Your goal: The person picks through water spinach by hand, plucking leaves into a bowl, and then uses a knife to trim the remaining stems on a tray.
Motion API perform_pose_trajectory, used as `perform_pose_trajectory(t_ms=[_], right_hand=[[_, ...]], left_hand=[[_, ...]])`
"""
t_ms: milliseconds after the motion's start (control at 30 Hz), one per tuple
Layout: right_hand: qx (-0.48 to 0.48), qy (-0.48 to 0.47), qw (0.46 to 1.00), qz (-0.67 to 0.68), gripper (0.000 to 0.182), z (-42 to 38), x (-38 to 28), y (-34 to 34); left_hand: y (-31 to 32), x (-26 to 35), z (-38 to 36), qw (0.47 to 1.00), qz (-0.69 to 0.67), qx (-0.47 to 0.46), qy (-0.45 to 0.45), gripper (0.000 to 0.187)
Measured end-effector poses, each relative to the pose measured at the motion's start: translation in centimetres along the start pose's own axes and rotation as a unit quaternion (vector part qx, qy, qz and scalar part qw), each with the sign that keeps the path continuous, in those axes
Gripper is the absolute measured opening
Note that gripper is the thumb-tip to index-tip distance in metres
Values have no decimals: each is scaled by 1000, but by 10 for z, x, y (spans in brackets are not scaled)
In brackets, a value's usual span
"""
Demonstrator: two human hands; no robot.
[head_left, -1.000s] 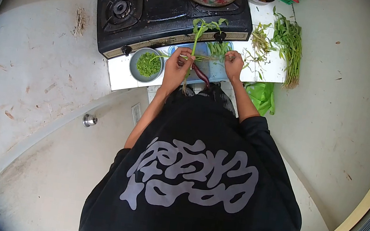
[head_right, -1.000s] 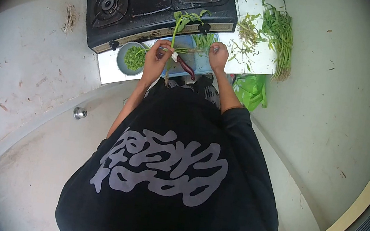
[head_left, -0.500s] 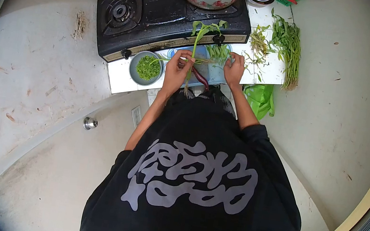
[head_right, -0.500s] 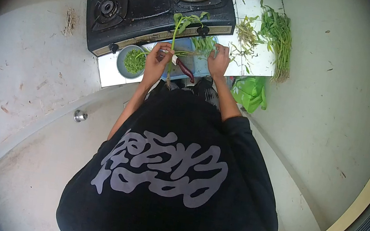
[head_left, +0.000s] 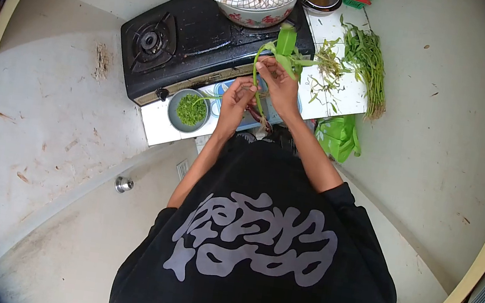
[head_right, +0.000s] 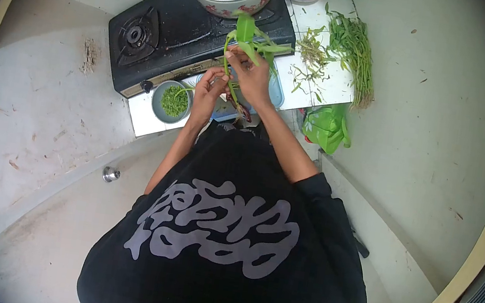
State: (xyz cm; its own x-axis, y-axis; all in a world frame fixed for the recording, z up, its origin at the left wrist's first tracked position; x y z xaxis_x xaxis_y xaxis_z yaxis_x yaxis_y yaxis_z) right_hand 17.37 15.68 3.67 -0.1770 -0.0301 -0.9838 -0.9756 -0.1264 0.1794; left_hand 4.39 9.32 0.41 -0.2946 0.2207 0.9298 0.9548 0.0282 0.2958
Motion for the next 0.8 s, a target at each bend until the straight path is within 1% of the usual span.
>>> perform_pose_trajectory(t_ms=[67,100,133,200,233,267,333,367,433,467,533,567,633,667,733,800], right_hand=[[33,14,999,10,22,-1,2,-2],[29,27,999,-31,21,-2,3,-3],[30,25,999,-30,21,-4,3,-3],[56,-11,991,-124,21,-9,1,-6],[56,-5,997,-54,23,-11,6,-4],[57,-5,997,-54,23,-11,8,-6],[32,-18,987,-158,21,-11,8,-8],[33,-17,987,-158,21,-12,9,-10],[22,-124,961,-247,19,-13,-9,-7],[24,-123,961,-247,19,-13,-10,-7],[45,-194,943,-268,13,-16,-18,-6],[45,-193,943,-268,13,-17,-17,-7],[5,-145,949,-280,16,-15,-1,-10],[6,-145,949,-279,16,-16,5,-11],[-13,-190,927,-323,14,-20,7,-9],[-1,-172,934,-312,14,-21,7,-10]], left_hand=[[4,1,-1,1000,9,-8,2,19],[4,-2,-2,1000,9,-6,-4,20],[4,-5,-2,1000,7,-4,-11,21],[4,-7,-2,1000,8,-8,-11,21],[5,-8,-2,1000,1,-14,-18,21],[5,-9,-2,999,-7,-20,-24,20],[5,-12,-1,999,-9,-27,-21,20],[6,-14,0,999,-11,-34,-18,20],[8,-14,-1,999,-16,-36,-26,19],[9,-14,-2,999,-22,-37,-34,19],[11,-14,-1,999,-17,-34,-35,18],[12,-15,-1,999,-12,-30,-37,18],[12,-16,-1,999,-7,-32,-35,18],[13,-16,-1,999,-3,-34,-33,18],[11,-20,0,999,-8,-36,-35,18],[9,-21,0,999,-13,-36,-36,19]])
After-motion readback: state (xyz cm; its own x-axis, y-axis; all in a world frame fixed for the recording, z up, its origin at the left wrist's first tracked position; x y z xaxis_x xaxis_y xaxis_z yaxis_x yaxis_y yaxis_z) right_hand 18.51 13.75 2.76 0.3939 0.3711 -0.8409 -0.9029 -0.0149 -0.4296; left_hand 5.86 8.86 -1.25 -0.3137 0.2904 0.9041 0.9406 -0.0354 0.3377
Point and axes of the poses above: each hand's wrist, its own z-axis towards the middle knuckle, its own y-axis out of the palm, x = y × z, the point moved 6 cm from there along z, towards the middle knuckle, and after that the axes turned 1 degree about -x, right-handed, at the moved point
